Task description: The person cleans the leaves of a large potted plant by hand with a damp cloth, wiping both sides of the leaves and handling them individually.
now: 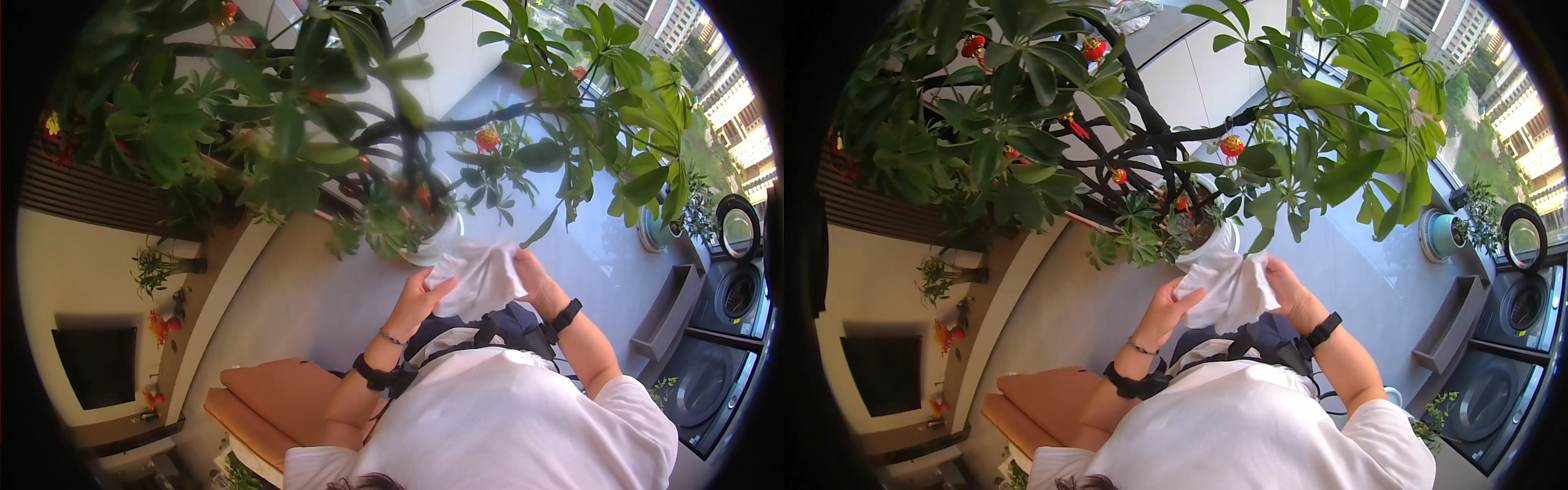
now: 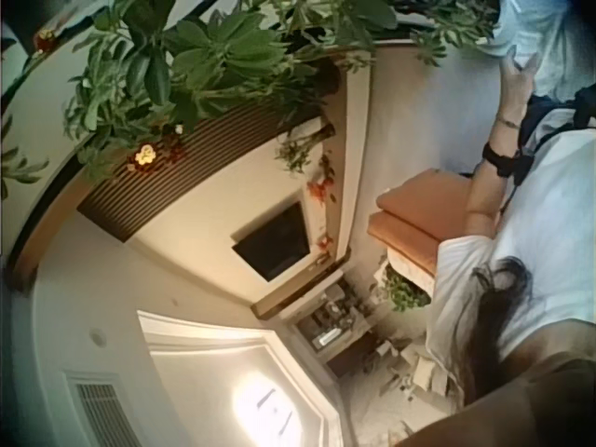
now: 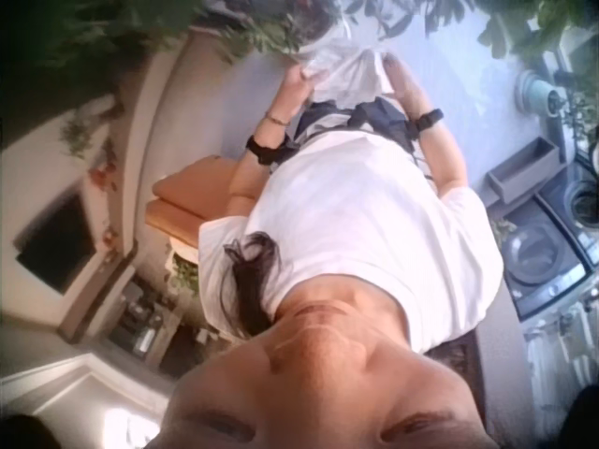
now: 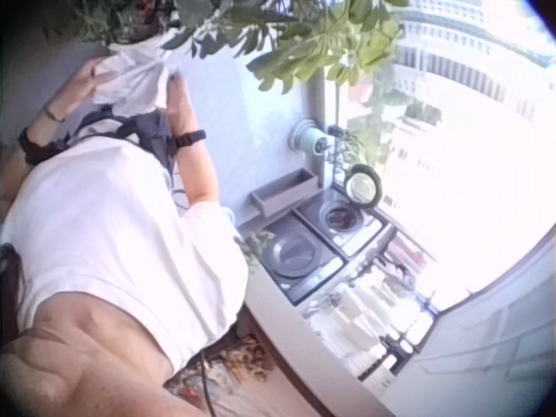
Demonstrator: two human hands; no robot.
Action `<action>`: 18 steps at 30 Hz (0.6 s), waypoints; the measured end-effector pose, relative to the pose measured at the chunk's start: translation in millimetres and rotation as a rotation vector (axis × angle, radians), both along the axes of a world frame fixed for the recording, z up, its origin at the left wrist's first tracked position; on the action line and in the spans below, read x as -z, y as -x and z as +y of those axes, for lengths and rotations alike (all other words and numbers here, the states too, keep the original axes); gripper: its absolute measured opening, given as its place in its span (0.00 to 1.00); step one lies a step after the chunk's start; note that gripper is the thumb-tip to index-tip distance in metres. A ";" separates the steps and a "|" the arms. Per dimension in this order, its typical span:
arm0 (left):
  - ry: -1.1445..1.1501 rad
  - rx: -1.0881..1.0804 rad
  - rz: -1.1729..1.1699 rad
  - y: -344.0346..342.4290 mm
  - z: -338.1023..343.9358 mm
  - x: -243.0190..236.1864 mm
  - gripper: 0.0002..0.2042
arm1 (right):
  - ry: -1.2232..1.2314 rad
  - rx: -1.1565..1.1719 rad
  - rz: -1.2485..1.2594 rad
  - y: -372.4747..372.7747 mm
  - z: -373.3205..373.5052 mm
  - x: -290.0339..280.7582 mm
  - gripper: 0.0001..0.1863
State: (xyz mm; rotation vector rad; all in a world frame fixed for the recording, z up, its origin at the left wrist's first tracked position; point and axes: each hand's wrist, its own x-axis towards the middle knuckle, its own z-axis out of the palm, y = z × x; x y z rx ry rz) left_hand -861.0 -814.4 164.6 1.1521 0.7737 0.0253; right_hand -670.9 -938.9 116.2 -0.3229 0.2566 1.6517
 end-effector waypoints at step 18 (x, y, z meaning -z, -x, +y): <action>-0.672 0.154 -0.099 -35.0 -51.6 17.8 0.15 | 0.093 -0.091 -0.112 5.5 3.7 29.1 0.17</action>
